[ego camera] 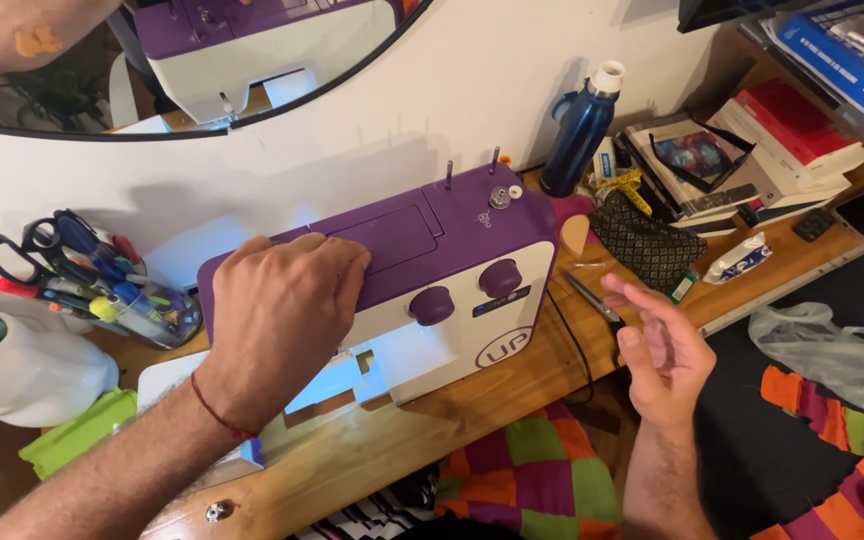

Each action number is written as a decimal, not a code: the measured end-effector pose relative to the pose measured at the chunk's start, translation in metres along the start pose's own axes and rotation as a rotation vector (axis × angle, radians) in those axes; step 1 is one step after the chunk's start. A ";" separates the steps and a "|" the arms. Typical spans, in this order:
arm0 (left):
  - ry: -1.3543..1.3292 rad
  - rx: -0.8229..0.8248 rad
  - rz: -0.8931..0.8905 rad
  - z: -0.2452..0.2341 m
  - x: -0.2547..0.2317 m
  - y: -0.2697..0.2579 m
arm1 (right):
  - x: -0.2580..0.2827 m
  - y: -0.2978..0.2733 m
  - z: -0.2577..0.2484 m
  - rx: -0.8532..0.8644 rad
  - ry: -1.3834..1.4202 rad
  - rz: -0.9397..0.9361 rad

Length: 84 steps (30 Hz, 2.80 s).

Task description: Threading a sewing machine and sewing pieces of colorful fabric together

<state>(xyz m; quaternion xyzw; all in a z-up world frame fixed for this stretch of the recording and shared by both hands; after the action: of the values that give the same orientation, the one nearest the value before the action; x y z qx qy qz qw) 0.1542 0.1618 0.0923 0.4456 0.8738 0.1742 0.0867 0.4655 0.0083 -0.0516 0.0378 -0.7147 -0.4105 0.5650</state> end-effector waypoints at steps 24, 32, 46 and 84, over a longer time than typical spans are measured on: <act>0.084 -0.226 0.194 0.029 0.006 0.017 | -0.007 -0.015 0.009 -0.003 -0.029 0.108; 0.220 -0.230 0.215 0.029 0.008 0.041 | -0.004 -0.020 0.000 0.091 -0.046 0.177; 0.189 -0.176 0.207 0.025 0.010 0.040 | -0.006 -0.020 0.001 0.103 -0.058 0.189; 0.183 -0.185 0.214 0.027 0.009 0.034 | -0.038 -0.042 0.022 0.023 -0.127 0.207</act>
<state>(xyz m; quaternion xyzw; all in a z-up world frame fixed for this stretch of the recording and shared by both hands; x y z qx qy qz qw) 0.1824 0.1933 0.0805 0.5084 0.8060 0.3018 0.0285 0.4430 0.0124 -0.1083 -0.0559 -0.7538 -0.3435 0.5574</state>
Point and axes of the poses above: each hand's wrist, its own y-axis towards the middle knuckle, its own z-axis out of the palm, x = y × z, the point moved 2 cm from there along y, towards the middle knuckle, and after that the axes turned 11 degrees about z, right-handed, at the moved point
